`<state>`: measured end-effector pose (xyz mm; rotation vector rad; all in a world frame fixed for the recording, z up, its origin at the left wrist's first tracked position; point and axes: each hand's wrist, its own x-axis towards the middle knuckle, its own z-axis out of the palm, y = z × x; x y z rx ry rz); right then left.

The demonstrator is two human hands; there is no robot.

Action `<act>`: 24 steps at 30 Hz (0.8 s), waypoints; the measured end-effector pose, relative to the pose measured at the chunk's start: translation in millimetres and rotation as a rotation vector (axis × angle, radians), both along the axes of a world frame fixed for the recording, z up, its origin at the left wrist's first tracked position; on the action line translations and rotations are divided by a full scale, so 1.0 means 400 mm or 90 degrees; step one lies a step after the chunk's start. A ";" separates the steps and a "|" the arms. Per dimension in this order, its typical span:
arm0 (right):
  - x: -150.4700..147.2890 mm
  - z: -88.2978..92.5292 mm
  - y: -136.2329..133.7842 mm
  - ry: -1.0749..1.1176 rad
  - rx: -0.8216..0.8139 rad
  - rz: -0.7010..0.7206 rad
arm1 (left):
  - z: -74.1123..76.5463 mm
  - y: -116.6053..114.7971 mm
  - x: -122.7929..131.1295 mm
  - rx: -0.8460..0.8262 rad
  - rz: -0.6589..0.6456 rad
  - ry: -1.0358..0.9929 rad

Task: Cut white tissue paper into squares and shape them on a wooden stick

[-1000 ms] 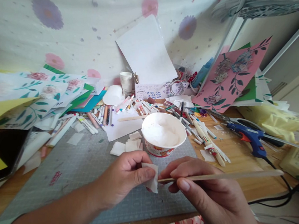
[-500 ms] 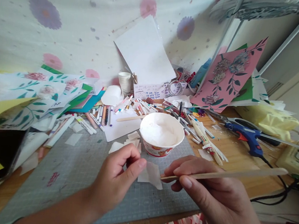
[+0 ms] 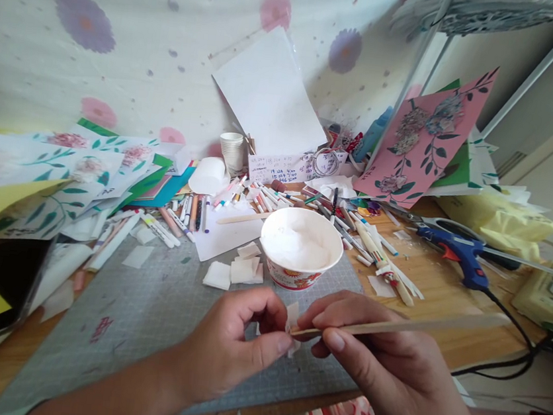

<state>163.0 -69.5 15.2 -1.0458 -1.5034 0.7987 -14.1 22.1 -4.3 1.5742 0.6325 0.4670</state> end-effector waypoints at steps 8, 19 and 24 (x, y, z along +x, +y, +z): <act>0.003 -0.008 0.010 0.052 -0.040 -0.003 | 0.005 0.000 0.006 -0.129 0.021 -0.058; 0.048 -0.004 0.046 0.236 -0.070 -0.050 | -0.009 0.014 0.000 -0.176 0.042 -0.103; 0.076 0.008 0.073 0.236 -0.019 -0.094 | -0.017 0.025 -0.003 -0.181 0.106 -0.139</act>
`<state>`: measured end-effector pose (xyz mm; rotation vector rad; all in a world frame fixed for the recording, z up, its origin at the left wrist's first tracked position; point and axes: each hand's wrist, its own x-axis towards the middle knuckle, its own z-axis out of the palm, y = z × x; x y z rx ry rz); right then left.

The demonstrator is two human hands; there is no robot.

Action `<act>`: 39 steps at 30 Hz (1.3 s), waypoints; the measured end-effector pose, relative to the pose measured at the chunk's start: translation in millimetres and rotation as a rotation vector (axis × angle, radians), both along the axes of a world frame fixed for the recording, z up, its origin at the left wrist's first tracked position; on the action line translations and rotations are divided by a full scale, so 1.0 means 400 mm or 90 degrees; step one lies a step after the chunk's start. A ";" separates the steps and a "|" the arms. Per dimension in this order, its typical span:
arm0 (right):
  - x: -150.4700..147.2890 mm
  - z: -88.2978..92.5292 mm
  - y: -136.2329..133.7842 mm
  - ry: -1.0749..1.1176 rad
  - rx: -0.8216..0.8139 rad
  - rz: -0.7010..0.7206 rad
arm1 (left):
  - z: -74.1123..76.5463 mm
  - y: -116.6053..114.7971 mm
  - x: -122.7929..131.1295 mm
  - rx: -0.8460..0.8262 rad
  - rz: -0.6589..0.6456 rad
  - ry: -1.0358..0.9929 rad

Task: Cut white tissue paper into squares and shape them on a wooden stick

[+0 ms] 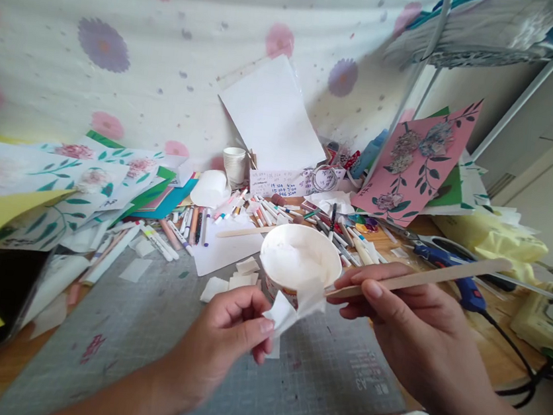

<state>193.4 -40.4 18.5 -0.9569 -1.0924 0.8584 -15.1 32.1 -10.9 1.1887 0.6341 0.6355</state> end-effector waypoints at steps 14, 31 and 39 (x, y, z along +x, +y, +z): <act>0.028 0.036 0.076 -0.363 0.070 -0.179 | 0.002 -0.002 0.006 0.022 0.057 -0.005; -0.088 -0.012 -0.026 -0.082 -0.031 0.099 | 0.009 -0.018 0.014 0.037 -0.023 0.007; -0.083 -0.013 -0.031 -0.053 -0.061 0.118 | 0.019 -0.017 0.020 -0.013 -0.044 -0.006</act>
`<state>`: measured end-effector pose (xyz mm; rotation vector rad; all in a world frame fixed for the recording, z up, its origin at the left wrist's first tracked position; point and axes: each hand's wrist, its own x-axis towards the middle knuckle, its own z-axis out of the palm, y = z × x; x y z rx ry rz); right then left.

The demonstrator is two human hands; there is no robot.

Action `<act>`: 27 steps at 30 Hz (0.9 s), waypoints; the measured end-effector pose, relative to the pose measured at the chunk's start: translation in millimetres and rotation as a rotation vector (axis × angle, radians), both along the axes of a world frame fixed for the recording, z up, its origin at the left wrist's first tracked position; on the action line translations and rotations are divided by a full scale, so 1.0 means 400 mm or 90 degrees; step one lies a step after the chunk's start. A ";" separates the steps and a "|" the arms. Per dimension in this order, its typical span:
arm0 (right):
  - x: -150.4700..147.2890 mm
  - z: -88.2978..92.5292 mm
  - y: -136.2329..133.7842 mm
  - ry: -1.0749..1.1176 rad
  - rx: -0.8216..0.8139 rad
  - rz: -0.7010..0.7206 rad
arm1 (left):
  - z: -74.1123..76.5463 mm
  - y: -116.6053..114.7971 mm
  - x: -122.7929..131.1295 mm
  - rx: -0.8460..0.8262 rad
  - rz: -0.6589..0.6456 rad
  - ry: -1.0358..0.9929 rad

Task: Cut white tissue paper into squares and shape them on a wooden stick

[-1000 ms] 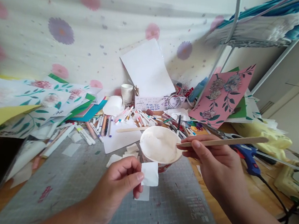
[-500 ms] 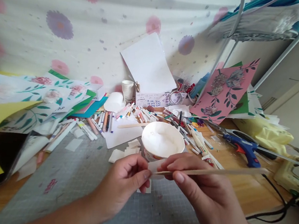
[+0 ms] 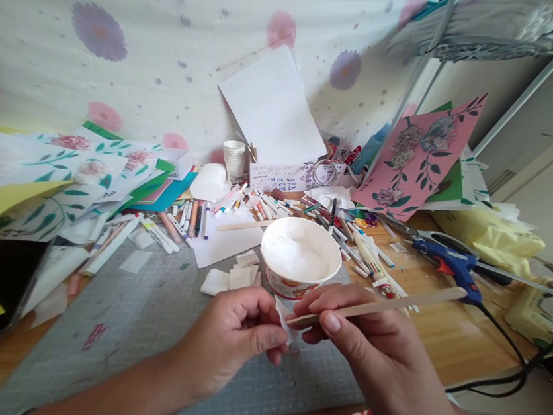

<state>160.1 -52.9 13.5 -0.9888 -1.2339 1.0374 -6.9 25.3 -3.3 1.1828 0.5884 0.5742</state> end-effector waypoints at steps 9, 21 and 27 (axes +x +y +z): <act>0.003 0.006 0.001 -0.016 0.034 0.017 | 0.001 0.000 -0.001 0.003 -0.002 -0.001; 0.006 0.001 0.001 0.043 -0.012 0.035 | 0.001 0.001 -0.001 0.019 0.001 0.028; 0.005 0.002 0.000 0.051 -0.011 0.040 | 0.001 0.000 -0.002 0.024 -0.010 0.019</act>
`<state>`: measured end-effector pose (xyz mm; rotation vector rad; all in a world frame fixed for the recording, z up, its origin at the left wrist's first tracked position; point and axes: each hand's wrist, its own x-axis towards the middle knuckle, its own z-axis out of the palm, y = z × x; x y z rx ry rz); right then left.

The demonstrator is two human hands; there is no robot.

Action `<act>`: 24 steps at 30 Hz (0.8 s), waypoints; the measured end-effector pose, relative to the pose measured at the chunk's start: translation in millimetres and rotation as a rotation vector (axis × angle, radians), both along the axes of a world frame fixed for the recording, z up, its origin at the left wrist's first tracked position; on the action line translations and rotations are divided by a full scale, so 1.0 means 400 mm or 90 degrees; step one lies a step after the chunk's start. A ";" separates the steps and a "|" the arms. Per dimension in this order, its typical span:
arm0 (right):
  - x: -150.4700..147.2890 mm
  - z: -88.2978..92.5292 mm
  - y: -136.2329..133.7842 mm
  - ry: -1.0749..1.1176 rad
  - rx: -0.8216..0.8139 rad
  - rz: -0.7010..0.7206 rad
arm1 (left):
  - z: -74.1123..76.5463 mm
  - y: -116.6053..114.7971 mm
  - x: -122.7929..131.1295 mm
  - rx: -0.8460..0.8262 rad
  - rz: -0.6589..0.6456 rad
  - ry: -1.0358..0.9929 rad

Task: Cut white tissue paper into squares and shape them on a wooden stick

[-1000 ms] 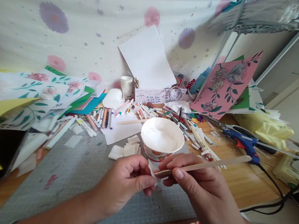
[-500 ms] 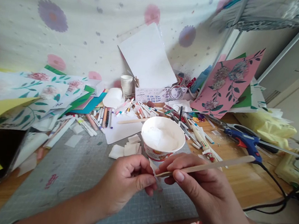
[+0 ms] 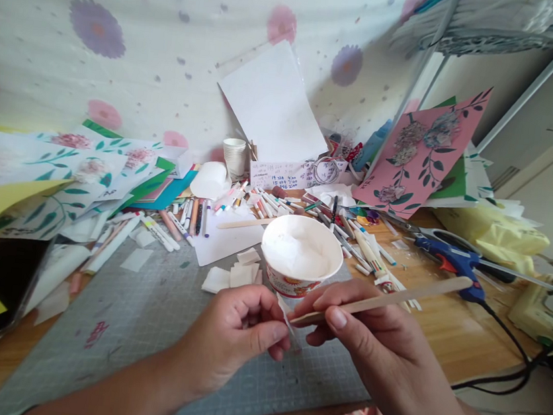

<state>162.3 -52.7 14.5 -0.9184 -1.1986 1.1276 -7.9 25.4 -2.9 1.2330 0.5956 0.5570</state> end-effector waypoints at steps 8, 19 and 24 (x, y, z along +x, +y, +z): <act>-0.001 -0.003 -0.002 -0.076 0.009 -0.027 | 0.000 0.002 0.002 0.002 0.003 0.015; -0.001 -0.004 -0.002 -0.119 0.019 -0.039 | -0.001 0.002 -0.001 0.016 -0.004 0.020; 0.002 -0.001 -0.010 -0.235 0.071 -0.063 | 0.001 0.001 0.000 0.030 0.000 0.027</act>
